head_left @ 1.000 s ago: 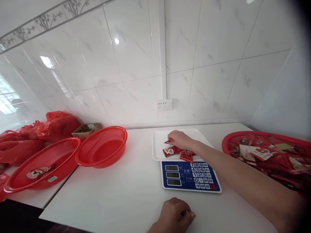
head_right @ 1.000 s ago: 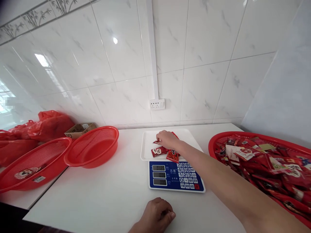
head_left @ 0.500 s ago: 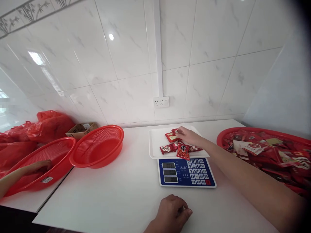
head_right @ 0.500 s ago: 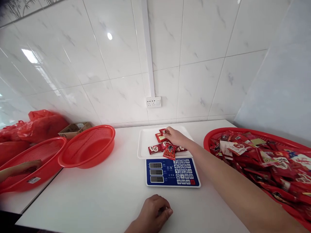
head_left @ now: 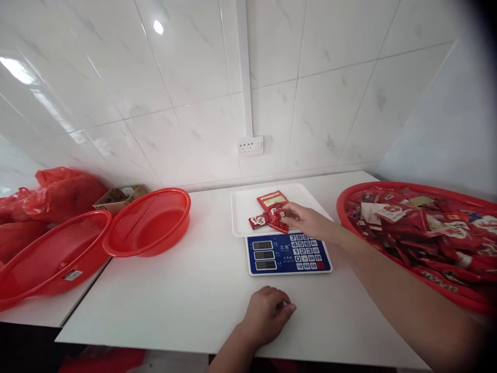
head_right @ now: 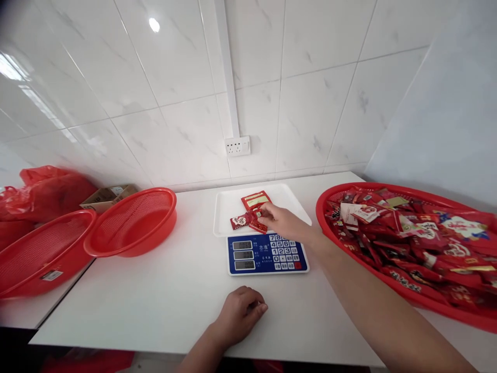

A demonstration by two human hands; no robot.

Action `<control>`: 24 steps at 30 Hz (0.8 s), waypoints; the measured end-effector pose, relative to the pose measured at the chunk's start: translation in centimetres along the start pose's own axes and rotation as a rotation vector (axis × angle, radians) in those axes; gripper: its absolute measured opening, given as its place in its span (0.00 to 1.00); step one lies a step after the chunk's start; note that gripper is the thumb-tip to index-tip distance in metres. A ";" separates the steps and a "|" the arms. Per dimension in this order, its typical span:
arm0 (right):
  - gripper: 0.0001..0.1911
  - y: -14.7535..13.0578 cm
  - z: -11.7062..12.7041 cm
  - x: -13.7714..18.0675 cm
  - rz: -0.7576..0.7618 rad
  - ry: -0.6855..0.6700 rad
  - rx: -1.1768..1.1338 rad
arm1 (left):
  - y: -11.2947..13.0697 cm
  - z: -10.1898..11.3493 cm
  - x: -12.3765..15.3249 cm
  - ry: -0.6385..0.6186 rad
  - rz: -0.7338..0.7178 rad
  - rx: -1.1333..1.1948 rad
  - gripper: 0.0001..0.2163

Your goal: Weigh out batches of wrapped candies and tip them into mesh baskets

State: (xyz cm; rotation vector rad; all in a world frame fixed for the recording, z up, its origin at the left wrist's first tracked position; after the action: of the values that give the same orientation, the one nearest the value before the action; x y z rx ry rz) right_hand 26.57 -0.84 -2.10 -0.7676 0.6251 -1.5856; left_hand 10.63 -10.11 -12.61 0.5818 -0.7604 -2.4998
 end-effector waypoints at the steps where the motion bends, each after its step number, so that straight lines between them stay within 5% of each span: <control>1: 0.13 0.3 0.4 0.1 -0.010 0.026 -0.023 | 0.0 0.0 0.0 0.003 0.000 0.002 0.08; 7: 0.11 4.2 3.5 0.3 -0.288 0.324 0.343 | 0.0 0.2 -0.1 0.005 -0.009 0.019 0.08; 13: 0.11 4.1 3.0 -0.1 -0.195 0.362 0.262 | 0.0 0.1 0.2 0.024 -0.021 0.073 0.09; 15: 0.12 3.8 3.2 1.0 -0.174 0.416 0.156 | -0.4 1.6 0.5 0.093 -0.013 0.108 0.09; 17: 0.13 4.0 3.1 2.8 -0.147 0.447 0.001 | -0.9 5.3 0.8 0.227 -0.011 0.065 0.12; 19: 0.15 4.8 2.2 4.9 -0.122 0.406 -0.162 | -1.2 11.4 0.7 0.383 -0.016 -0.097 0.16; 24: 0.17 9.4 -3.2 9.1 -0.225 0.138 -0.274 | -0.1 32.0 -0.6 0.699 0.119 -0.745 0.38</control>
State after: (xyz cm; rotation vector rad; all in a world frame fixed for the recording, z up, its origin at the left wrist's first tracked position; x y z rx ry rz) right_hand 29.37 -11.28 -10.08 -0.9630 0.8946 -1.7917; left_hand -5.29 3.24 11.76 0.9780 0.3710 -2.0195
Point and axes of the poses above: each hand's wrist, its own x-axis away from the middle knuckle, its own z-axis out of the back of the hand, y = z × x, the point moved 8 cm from there along -x, towards the middle knuckle, and after that the axes turned 15 degrees about -z, right-handed, at the moved point
